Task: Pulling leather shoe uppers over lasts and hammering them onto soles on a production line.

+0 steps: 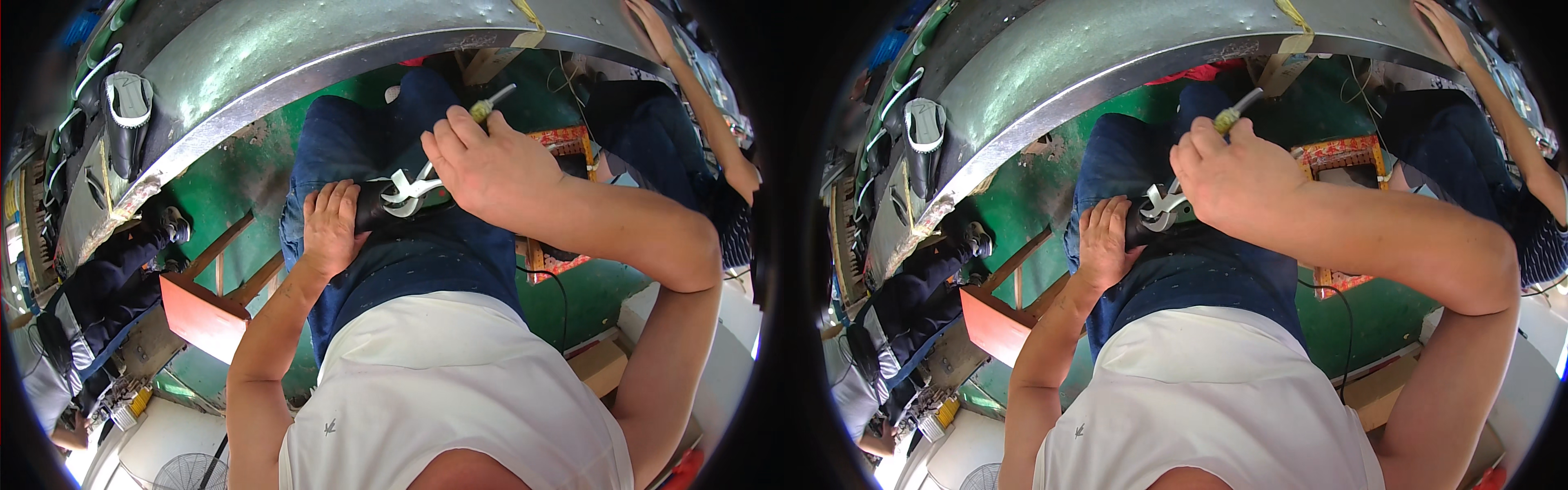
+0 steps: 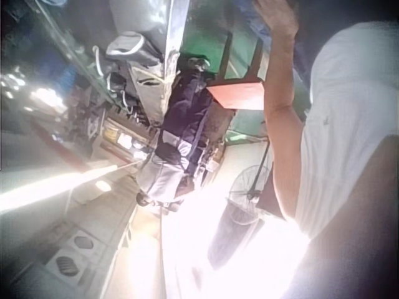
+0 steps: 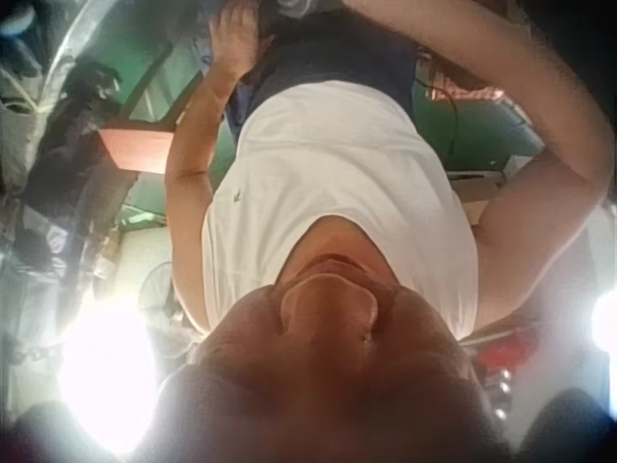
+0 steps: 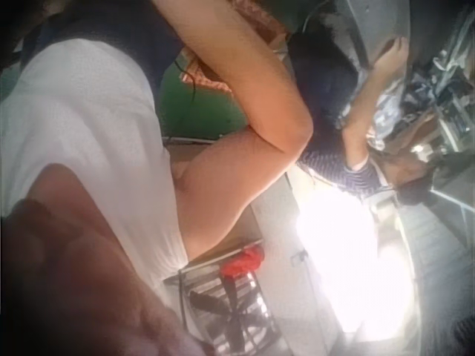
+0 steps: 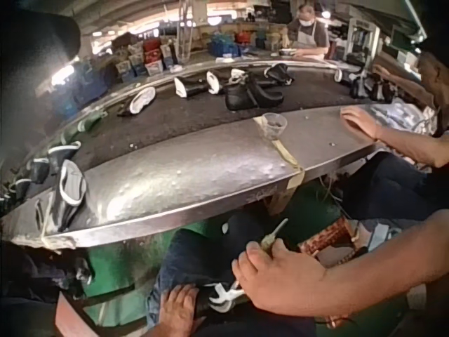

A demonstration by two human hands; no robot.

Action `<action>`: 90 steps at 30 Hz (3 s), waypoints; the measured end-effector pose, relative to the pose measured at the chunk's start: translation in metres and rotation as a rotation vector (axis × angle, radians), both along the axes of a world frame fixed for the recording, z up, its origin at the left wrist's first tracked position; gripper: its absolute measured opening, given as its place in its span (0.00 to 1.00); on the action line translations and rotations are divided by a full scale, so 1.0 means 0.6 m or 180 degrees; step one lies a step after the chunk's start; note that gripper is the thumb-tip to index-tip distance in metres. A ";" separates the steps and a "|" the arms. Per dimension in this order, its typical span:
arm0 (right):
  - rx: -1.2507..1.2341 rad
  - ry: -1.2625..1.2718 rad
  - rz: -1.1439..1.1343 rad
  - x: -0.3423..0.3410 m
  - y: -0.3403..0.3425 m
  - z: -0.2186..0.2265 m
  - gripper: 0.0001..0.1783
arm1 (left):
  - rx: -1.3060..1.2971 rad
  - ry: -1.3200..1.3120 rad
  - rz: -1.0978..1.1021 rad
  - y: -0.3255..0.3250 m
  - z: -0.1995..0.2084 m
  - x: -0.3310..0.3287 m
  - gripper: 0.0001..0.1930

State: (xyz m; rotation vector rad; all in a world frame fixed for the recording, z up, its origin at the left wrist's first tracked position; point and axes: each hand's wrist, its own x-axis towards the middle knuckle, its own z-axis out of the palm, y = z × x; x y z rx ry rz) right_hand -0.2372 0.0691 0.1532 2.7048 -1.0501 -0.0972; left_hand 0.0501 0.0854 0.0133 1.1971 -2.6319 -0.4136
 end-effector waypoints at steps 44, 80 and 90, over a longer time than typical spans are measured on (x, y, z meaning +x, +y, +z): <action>0.4309 -0.3791 -0.3653 -0.127 0.137 -0.179 0.15 | 0.0750 0.0840 -0.0664 -0.097 0.266 -0.046 0.25; 0.4073 -0.1108 -0.1649 -0.080 0.011 -0.033 0.21 | -0.0113 0.0656 0.0392 0.019 0.018 -0.131 0.07; 0.4828 -0.0299 -0.2270 -0.045 -0.043 0.005 0.13 | -0.0221 0.0791 0.0153 0.014 0.018 -0.138 0.09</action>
